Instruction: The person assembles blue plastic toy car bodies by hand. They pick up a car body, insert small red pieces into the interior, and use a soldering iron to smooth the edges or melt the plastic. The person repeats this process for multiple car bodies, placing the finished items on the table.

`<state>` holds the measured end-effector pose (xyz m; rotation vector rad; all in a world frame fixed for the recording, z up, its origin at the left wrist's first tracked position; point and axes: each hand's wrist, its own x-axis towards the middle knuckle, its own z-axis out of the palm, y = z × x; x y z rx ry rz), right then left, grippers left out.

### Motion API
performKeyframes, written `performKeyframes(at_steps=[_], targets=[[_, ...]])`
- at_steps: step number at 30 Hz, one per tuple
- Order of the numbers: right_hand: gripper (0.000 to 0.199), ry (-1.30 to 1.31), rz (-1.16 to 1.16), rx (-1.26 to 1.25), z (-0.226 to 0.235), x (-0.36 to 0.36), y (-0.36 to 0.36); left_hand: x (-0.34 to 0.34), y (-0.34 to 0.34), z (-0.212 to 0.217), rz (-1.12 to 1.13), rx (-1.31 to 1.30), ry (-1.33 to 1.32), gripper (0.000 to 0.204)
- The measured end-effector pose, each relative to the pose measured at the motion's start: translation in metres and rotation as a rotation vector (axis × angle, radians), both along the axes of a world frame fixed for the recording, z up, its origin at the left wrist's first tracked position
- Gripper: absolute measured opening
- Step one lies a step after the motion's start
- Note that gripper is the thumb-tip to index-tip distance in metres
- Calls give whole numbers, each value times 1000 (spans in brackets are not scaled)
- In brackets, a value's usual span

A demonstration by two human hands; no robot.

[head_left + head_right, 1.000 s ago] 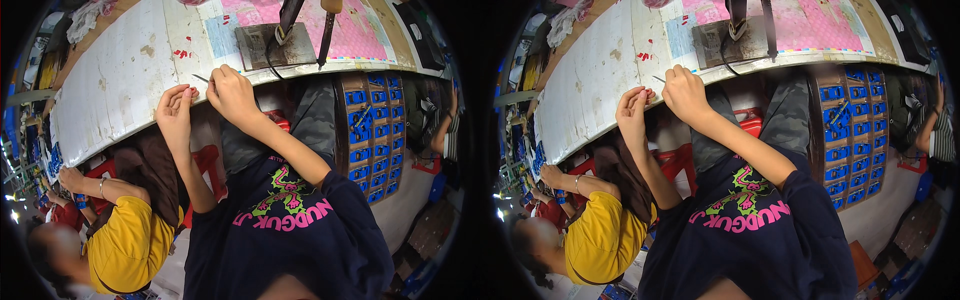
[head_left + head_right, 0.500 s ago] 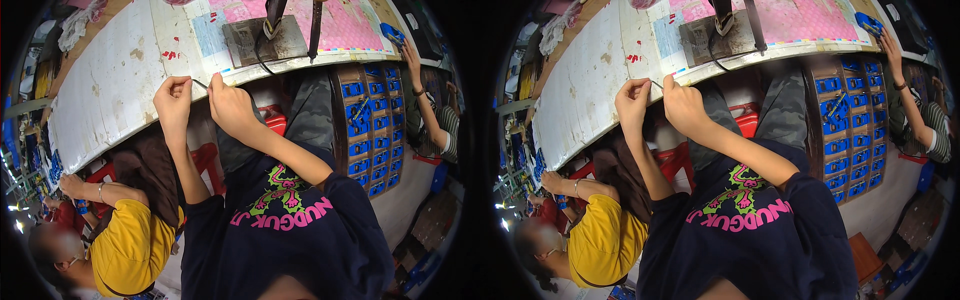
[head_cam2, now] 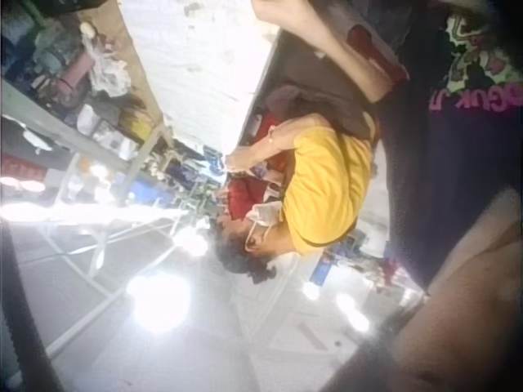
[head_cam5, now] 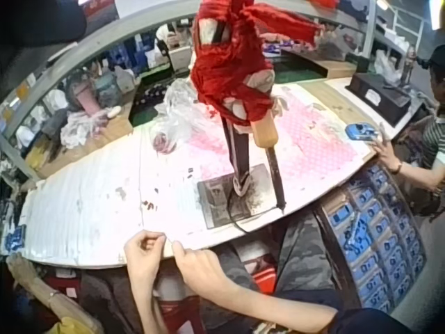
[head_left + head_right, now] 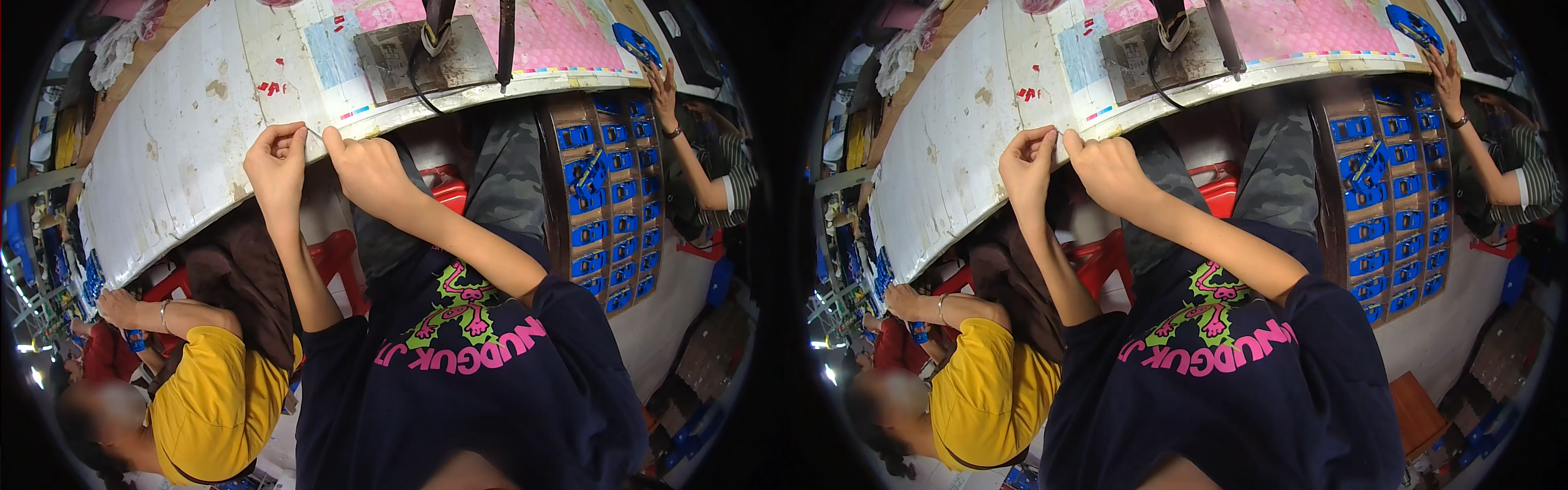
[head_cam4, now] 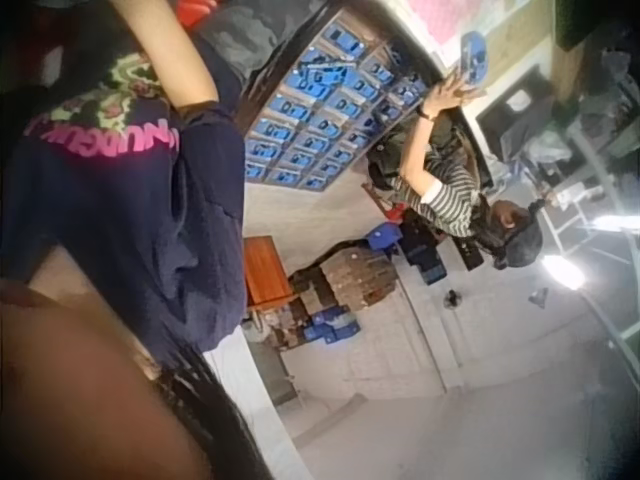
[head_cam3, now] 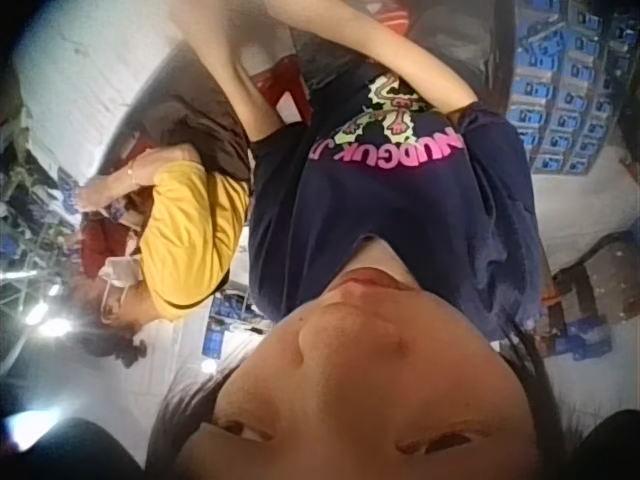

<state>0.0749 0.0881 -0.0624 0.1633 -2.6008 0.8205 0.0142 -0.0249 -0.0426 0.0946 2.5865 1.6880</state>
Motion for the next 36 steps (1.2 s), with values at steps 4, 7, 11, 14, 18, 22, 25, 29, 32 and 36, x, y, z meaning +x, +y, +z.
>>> performKeyframes(at_steps=[4, 7, 11, 14, 18, 22, 25, 29, 32, 36], targets=[[20, 38, 16, -8, -2, 0, 0, -2, -2, 1, -10, 31, -26, 8], [18, 5, -12, -55, -1, 0, 2, -3, -5, 1, -30, 14, -44, 10], [22, -55, -18, -72, 3, 1, -1, -4, -4, 2, -39, 21, -50, 11], [23, -43, -16, -73, -1, 0, -2, -5, -6, -1, -39, 20, -60, 11], [23, -19, -14, -49, 2, 1, -3, -4, -4, 1, -25, 16, -60, 10], [20, 0, -16, -18, -1, 3, -6, -2, -2, 2, -3, 25, -51, 9], [19, 8, -14, -9, -3, 3, -6, -3, -2, 1, -9, 25, -44, 9], [16, -12, -13, -37, -4, 3, -3, -6, -7, 3, -13, 84, -121, 10], [11, -2, -48, -137, -6, 6, -1, -7, -12, 11, -26, 241, -179, 13], [15, 1, -35, -258, 10, -5, -9, 5, -39, 15, 12, 310, -39, 19]])
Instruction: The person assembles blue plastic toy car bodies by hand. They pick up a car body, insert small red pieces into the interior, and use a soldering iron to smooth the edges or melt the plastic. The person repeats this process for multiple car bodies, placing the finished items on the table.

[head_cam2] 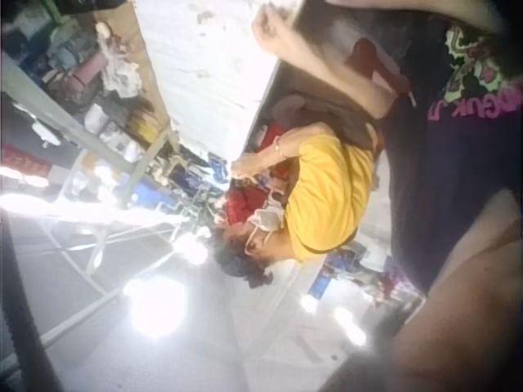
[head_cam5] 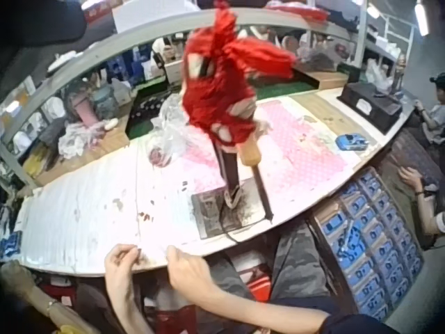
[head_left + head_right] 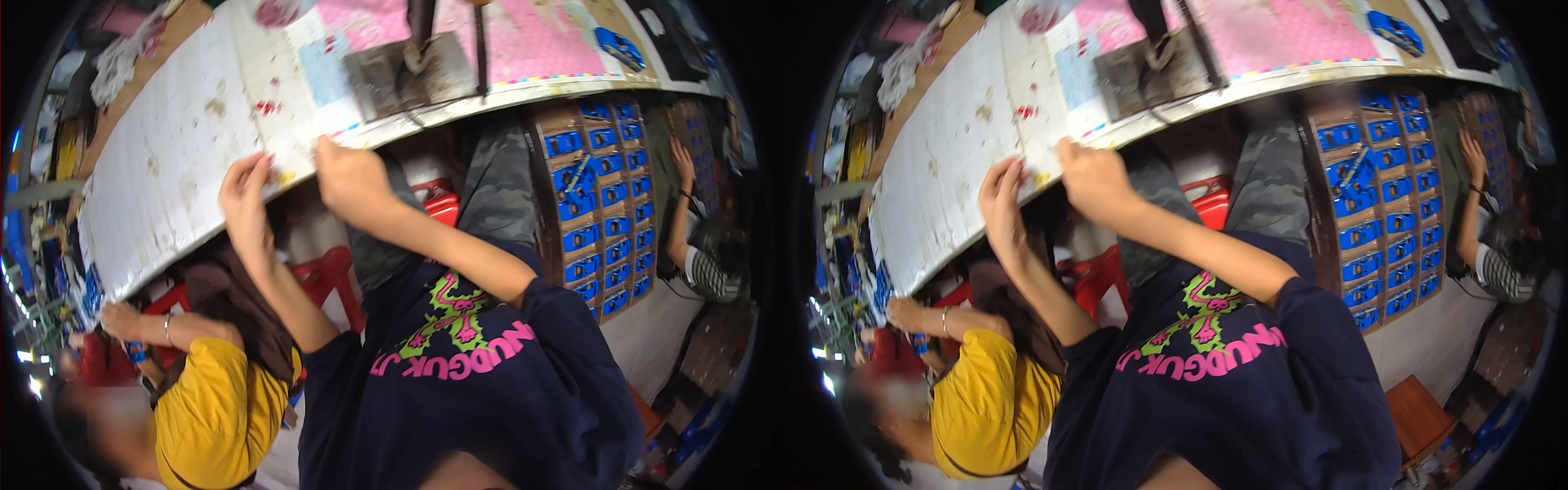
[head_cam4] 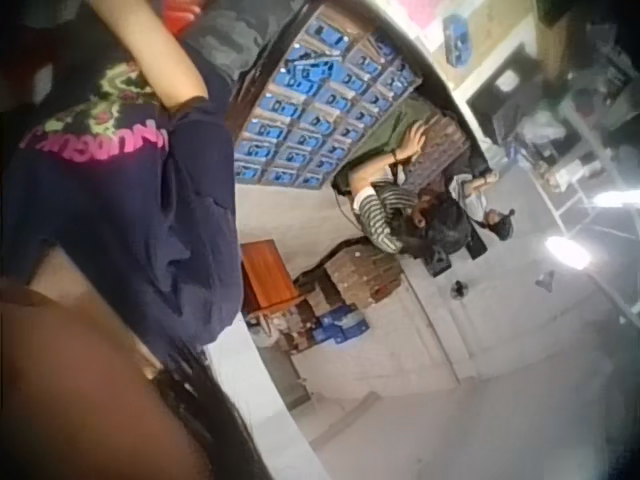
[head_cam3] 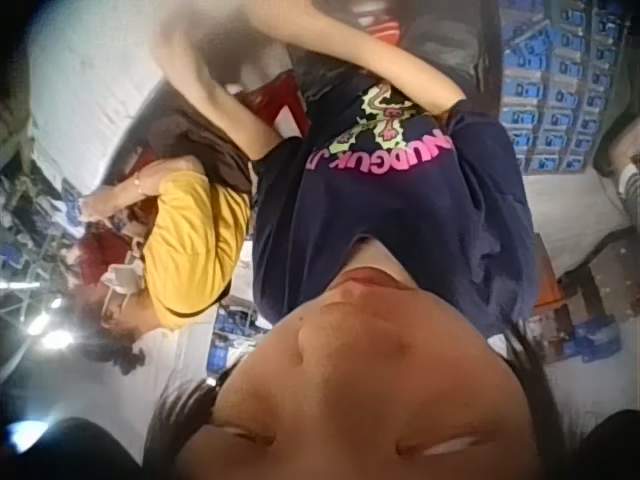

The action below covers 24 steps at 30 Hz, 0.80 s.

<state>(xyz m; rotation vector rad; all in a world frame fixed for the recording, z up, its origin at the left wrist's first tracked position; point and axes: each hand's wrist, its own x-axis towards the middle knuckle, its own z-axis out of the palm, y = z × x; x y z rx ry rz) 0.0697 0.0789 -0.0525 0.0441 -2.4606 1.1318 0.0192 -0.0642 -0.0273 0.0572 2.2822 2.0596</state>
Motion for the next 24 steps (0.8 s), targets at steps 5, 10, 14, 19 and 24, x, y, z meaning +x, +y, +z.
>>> performKeyframes(at_steps=[5, 10, 14, 19, 24], targets=[[62, -146, -7, 315, 1, -26, -27, 21, 2, 31, 163, 125, 106, 13], [50, 197, 200, 152, -8, 47, 1, 42, 5, 42, 143, 238, 195, 11], [15, 153, 190, 241, -50, 98, 72, 51, 13, 43, 73, 245, 203, 13], [6, 299, -353, 175, -24, 104, 184, 60, 34, 53, 32, 293, 254, 11], [22, 429, -761, 277, 11, 58, 288, 69, 54, 67, 18, 282, 282, 9]])
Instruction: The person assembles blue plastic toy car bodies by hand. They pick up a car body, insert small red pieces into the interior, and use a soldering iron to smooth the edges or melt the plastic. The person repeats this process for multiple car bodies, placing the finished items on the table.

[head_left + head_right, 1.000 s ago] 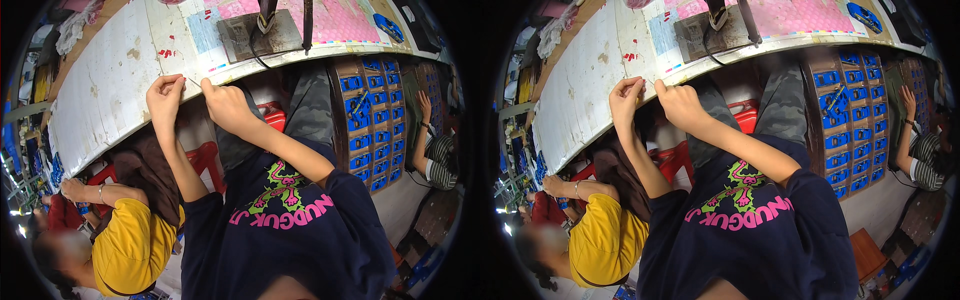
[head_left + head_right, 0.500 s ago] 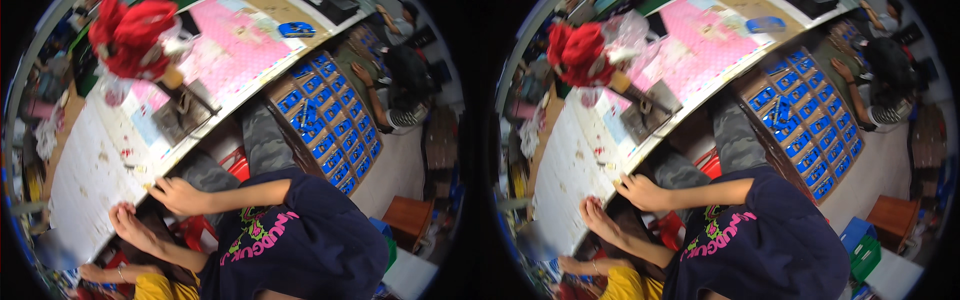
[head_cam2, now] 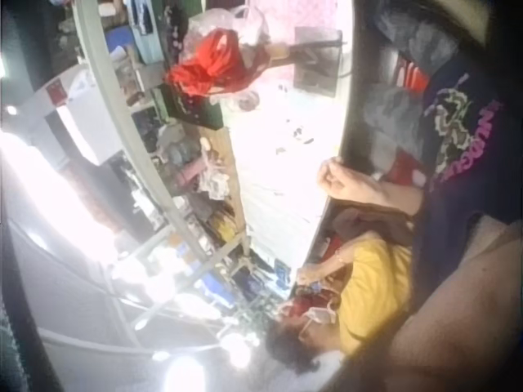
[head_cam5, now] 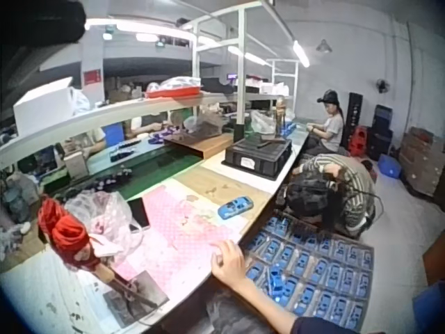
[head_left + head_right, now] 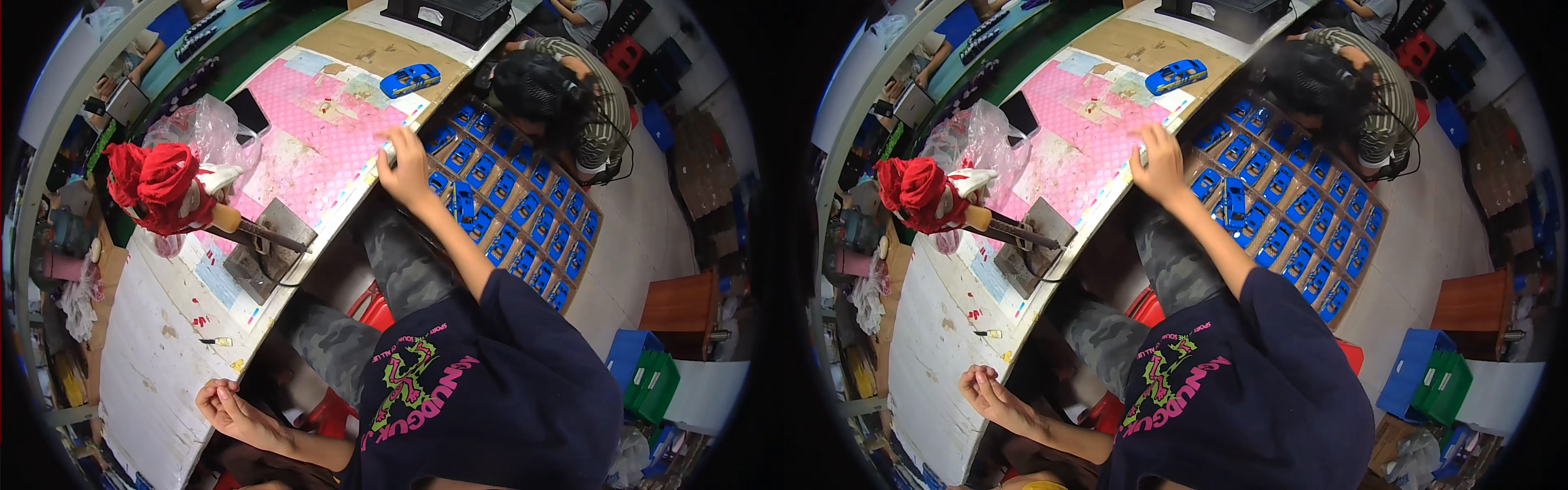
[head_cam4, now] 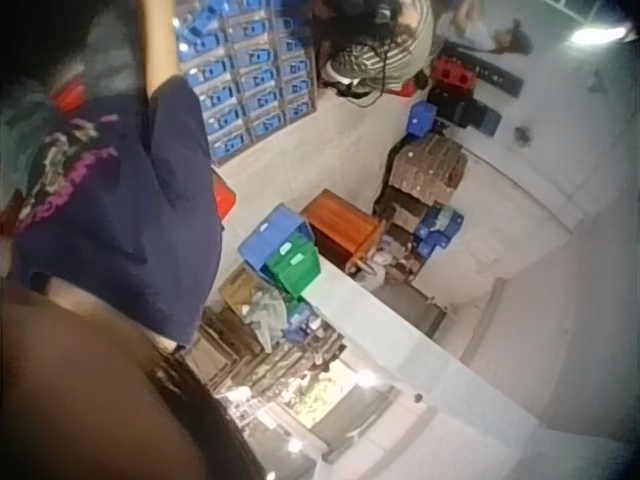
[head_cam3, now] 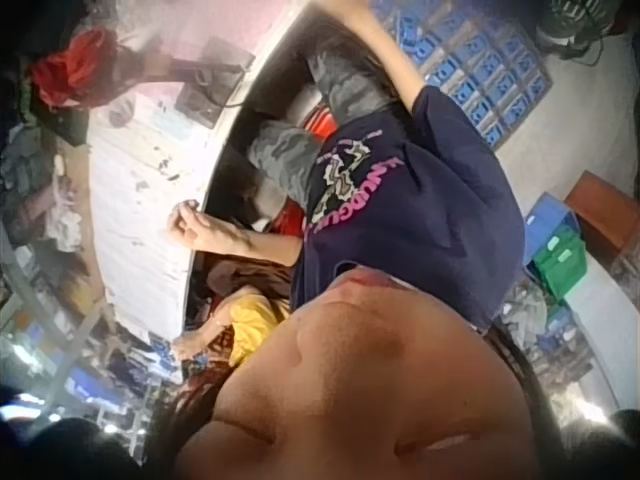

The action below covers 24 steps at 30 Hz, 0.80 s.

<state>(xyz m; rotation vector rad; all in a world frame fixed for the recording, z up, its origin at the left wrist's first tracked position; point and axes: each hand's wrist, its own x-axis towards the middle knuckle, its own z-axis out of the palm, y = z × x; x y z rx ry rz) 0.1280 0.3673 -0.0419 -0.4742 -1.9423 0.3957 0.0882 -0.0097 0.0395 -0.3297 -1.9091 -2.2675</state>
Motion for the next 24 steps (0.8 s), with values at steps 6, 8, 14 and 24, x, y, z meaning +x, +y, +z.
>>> performKeyframes(at_steps=[6, 8, 14, 24], targets=[[58, -127, -169, 139, -6, -50, 87, 7, -1, 1, -11, -13, 23, 9], [64, -326, -155, 85, -30, -57, 100, 8, -2, -1, -35, -8, 10, 11], [63, -396, 4, -59, -14, -43, 81, 9, 0, -2, 7, -12, 10, 10], [55, -399, -267, -284, -25, -64, 79, 9, 7, -7, -68, 0, -36, 11]])
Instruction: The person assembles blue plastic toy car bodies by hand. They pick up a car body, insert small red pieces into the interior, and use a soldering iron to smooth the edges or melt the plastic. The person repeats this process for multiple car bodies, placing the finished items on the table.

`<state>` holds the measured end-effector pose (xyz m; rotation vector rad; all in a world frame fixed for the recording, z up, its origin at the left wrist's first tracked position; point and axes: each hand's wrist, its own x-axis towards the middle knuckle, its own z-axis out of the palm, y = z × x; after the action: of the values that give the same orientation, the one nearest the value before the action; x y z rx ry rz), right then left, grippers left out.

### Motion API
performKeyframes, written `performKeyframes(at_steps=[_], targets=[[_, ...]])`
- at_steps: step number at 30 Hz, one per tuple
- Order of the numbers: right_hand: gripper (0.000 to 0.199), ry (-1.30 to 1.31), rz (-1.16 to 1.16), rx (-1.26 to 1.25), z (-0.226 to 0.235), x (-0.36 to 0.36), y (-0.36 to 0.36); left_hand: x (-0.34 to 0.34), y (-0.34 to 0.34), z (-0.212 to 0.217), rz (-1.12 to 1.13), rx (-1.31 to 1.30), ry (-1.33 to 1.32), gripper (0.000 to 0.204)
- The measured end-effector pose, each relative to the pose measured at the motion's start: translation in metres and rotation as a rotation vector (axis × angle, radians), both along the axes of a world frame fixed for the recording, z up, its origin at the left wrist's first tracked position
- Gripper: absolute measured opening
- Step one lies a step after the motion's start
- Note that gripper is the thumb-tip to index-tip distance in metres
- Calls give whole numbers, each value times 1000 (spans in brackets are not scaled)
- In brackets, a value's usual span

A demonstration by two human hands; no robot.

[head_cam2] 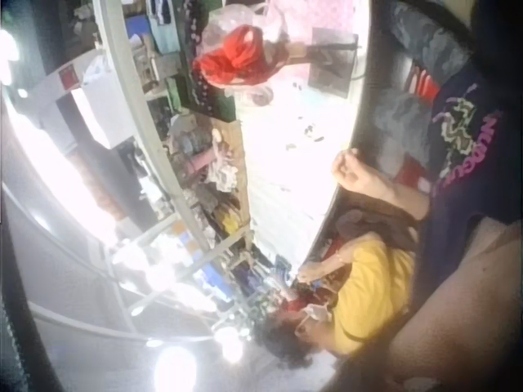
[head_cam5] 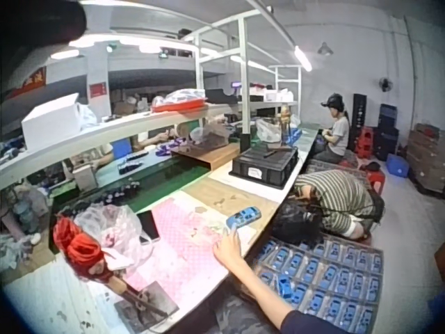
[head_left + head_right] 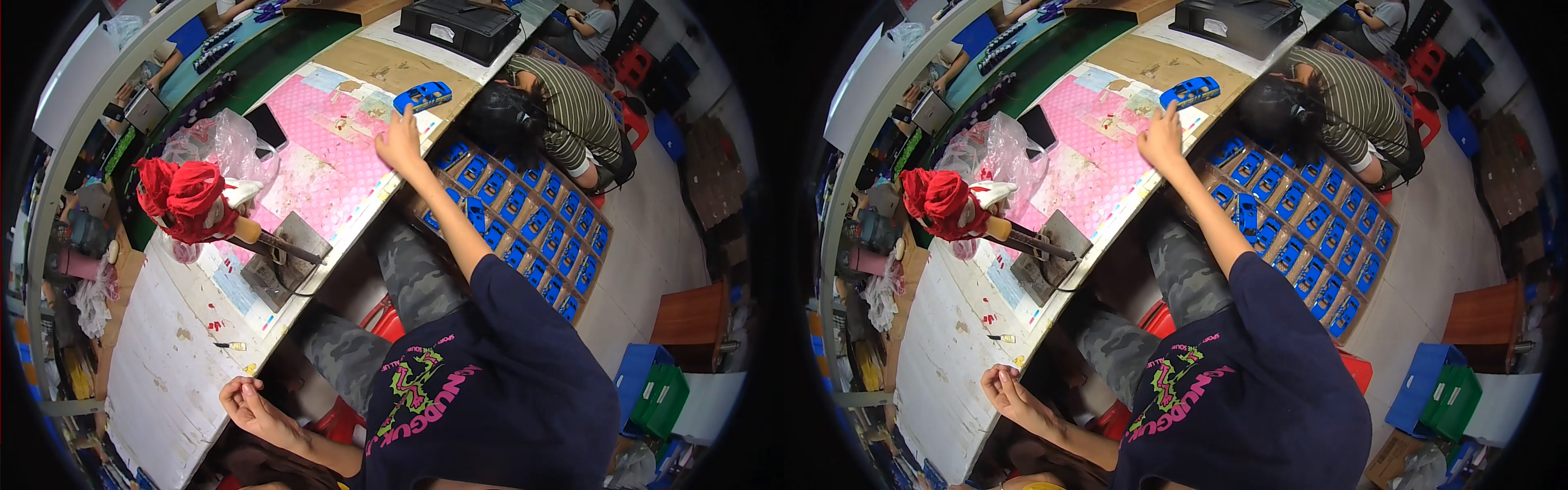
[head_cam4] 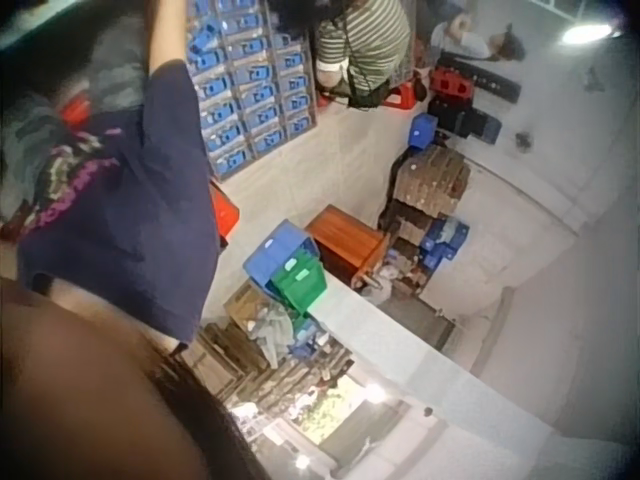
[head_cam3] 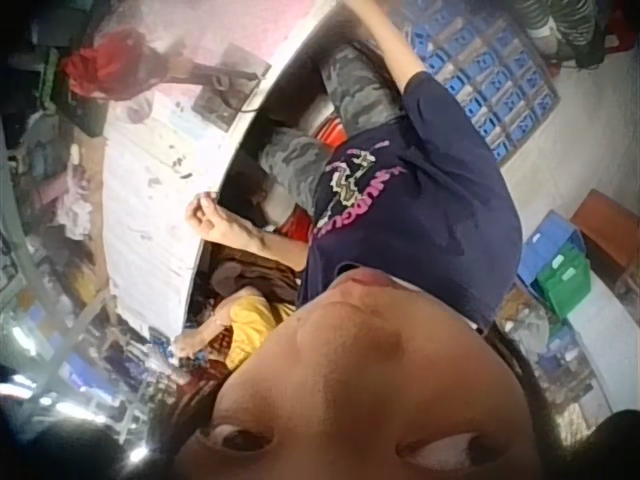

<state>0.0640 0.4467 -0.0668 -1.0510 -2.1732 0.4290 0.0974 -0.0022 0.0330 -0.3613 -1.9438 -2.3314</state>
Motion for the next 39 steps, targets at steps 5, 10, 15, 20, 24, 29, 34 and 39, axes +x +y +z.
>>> performKeyframes(at_steps=[5, 10, 15, 20, 24, 29, 34, 39], targets=[[61, 52, -132, 223, 16, -3, 21, 4, 1, 7, 25, -26, 5, 11], [65, -8, -286, 246, 8, 6, 53, 4, 2, -2, 22, -6, -29, 11], [49, -108, -198, 316, 20, 0, 9, 4, 10, -2, -11, 11, -23, 11], [67, -95, 60, 385, 39, 6, 3, 9, 14, 4, -17, 37, -18, 11], [75, -31, 282, 291, 18, 17, 37, 13, 16, 3, -7, 19, -68, 11], [58, 0, 281, 316, 20, 39, 23, 19, 22, 6, -25, 58, -67, 12], [53, 324, 251, 228, 44, 84, -40, 25, 32, 12, -155, 79, 33, 12], [74, 614, 578, -195, 69, 145, -130, 38, 52, 19, -356, 146, -53, 11]])
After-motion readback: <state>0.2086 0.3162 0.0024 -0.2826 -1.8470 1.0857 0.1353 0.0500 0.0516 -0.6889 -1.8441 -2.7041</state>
